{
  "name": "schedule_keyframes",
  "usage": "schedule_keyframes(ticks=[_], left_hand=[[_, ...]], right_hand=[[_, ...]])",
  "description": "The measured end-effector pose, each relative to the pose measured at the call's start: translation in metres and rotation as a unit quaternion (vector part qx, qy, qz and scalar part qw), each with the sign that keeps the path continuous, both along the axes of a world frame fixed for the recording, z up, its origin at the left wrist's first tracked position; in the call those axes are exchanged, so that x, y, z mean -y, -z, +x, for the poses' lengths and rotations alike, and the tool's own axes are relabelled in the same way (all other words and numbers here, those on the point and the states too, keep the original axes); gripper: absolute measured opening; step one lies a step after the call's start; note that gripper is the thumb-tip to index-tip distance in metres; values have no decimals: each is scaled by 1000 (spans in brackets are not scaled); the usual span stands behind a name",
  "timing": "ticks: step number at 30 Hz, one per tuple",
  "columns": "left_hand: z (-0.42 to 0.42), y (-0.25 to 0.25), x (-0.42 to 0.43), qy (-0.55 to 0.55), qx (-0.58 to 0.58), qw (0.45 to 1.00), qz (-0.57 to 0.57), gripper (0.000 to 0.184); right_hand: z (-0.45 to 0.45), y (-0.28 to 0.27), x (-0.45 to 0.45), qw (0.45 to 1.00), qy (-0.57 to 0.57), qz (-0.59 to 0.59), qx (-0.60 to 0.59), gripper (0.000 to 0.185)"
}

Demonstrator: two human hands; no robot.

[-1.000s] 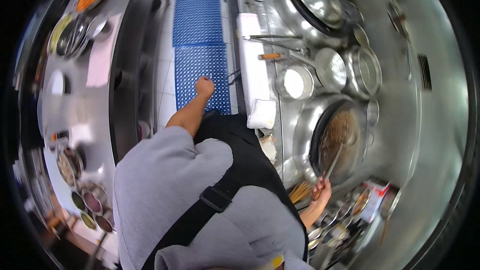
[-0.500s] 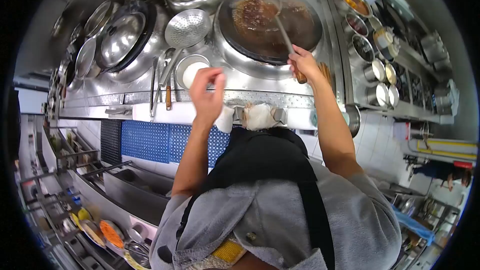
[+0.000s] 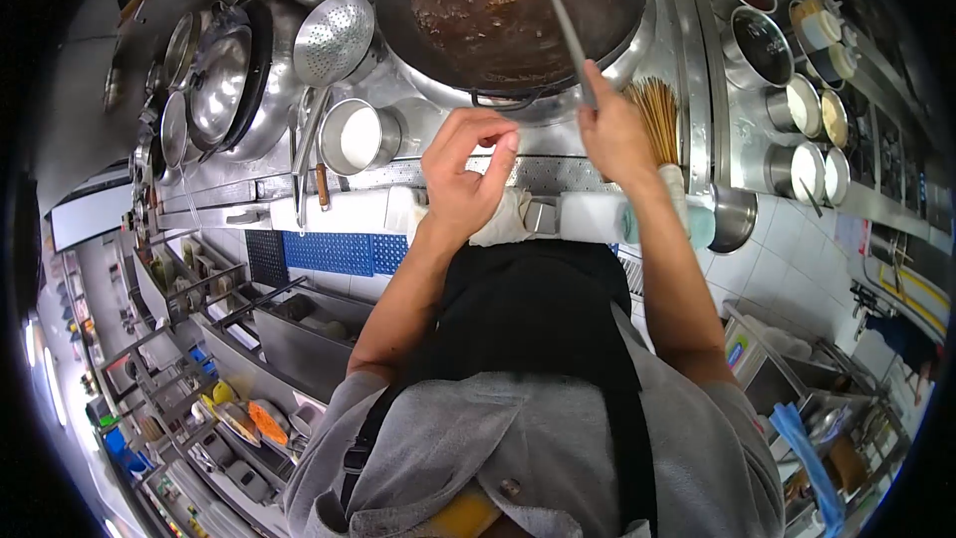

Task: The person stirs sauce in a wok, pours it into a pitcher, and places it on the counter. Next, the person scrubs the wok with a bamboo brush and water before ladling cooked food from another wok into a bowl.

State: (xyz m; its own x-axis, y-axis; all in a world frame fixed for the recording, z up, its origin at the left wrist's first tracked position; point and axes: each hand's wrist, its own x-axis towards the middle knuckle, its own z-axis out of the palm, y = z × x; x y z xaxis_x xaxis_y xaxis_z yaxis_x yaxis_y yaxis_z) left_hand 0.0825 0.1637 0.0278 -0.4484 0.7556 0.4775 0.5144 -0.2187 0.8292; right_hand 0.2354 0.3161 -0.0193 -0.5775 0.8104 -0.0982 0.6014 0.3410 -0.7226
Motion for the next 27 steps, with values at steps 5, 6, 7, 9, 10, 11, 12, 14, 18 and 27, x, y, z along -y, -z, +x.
schedule_keyframes(ticks=[5,6,7,9,10,11,12,14,18,27], left_hand=[[-17,22,11,-107,-4,993,-42,7],[-26,30,26,-139,-3,989,-55,6],[-38,39,45,-207,6,973,-99,8],[-86,117,100,-350,93,923,-133,30],[-116,154,127,-421,163,874,-178,43],[-134,153,136,-462,302,816,-173,54],[-166,179,148,-491,347,776,-192,54],[-220,224,168,-418,480,761,-128,41],[-231,200,146,-428,437,775,-162,22],[-250,112,159,-399,12,862,-314,19]], right_hand=[[31,-5,-5,803,76,-533,-257,58],[47,-22,-7,790,78,-550,-261,58],[61,-32,-6,799,81,-540,-252,57],[73,-50,2,902,53,-403,-146,56],[72,-62,3,947,30,-316,-49,56],[66,-41,7,991,-21,-117,-68,56],[57,-15,5,991,-65,91,-79,56],[18,-2,2,993,-32,109,-36,56],[-18,10,13,887,68,-386,-243,58],[37,-36,36,941,69,-304,-131,59]])
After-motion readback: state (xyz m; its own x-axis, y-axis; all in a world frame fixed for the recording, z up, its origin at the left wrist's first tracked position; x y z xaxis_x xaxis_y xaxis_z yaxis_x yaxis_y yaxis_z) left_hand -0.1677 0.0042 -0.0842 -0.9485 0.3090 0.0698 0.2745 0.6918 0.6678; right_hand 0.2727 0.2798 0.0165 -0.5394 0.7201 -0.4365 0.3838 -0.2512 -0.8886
